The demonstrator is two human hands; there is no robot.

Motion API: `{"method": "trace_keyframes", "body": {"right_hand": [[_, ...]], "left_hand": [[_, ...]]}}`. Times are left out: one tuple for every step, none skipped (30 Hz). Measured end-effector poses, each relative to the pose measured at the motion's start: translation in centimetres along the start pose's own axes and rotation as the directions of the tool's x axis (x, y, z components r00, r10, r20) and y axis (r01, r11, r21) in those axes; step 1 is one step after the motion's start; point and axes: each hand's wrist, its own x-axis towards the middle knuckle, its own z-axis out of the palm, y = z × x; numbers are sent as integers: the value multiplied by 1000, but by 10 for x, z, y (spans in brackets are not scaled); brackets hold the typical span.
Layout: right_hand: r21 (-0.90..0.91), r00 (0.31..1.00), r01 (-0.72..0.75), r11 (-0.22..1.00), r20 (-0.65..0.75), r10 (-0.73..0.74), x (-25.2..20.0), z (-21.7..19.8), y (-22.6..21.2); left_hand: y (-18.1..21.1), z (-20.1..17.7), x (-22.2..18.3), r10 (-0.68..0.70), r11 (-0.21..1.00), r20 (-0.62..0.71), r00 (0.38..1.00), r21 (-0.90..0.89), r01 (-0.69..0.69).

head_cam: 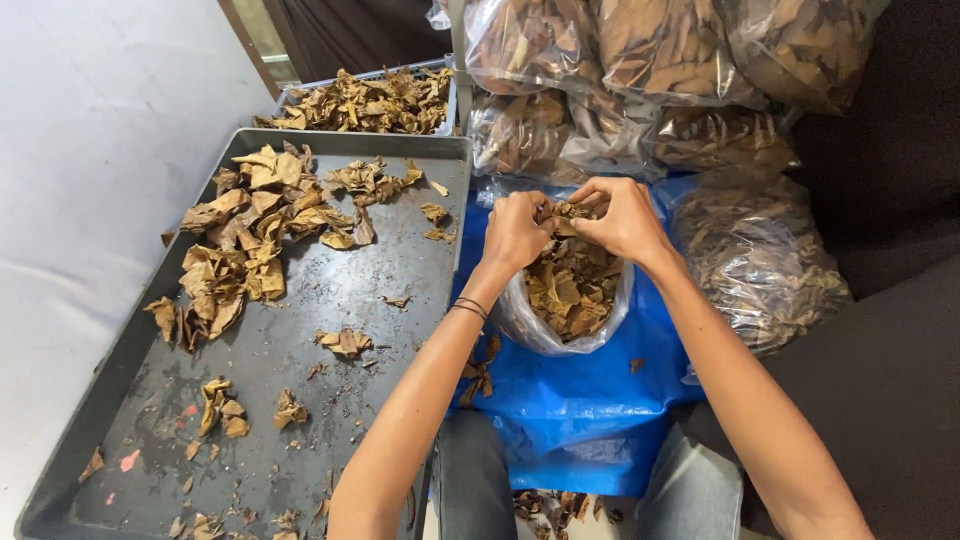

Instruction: Stuffing dried leaves from a metal tray into a plastic bag.

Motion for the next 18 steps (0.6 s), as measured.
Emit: {"method": "trace_keyframes", "body": {"right_hand": [[0,1000,-1,1000,-1,1,-1,-2,0],[-17,1000,-3,1000,2,3,-2,-5,-1],[-34,1000,-5,999,7,5,-3,-6,-1],[-34,1000,-7,999,6,7,-4,-8,0],[-44,1000,-7,999,15,7,-5,-10,0],[-55,1000,-7,998,23,8,-5,-12,0],[-55,1000,-8,998,21,9,-5,-12,1],[-69,1000,-17,997,24,19,-5,-11,3],[-82,999,-26,996,27,28,-5,-10,5],[-82,999,-26,996,24,28,-5,-10,7],[-85,999,-35,996,38,39,-5,-9,10],[-87,998,-44,995,51,49,-5,-9,12],[-86,997,-47,995,49,52,-6,-8,13],[-127,997,-40,991,62,48,-7,-6,13],[-168,996,-30,985,77,44,-7,-5,13],[-167,996,-32,986,77,45,-7,-4,16],[-181,995,-40,983,87,57,-8,-2,19],[-195,993,-48,980,98,68,-8,-1,22]], "left_hand": [[1,2,1,1,1000,1,1000,0,-1],[3,5,1,-4,1000,21,1000,21,4],[4,7,2,-11,999,41,999,43,9],[1,12,4,-11,999,43,999,42,9],[-2,16,7,-15,997,55,998,82,10],[-5,20,10,-20,993,68,997,121,11],[-3,21,10,-18,993,70,997,121,9],[-1,22,10,-18,989,82,996,147,6],[1,22,9,-19,985,95,995,173,2],[4,21,8,-16,985,96,995,174,-1],[6,19,5,1,982,116,993,185,-22],[8,18,3,17,980,137,990,196,-44],[9,18,2,19,979,140,990,196,-46],[10,19,1,17,973,151,988,225,-51],[10,19,0,14,966,159,987,253,-54],[11,20,-1,14,966,161,987,254,-55],[11,21,-2,30,959,167,985,274,-76],[10,22,-2,47,951,174,984,294,-97]]}}
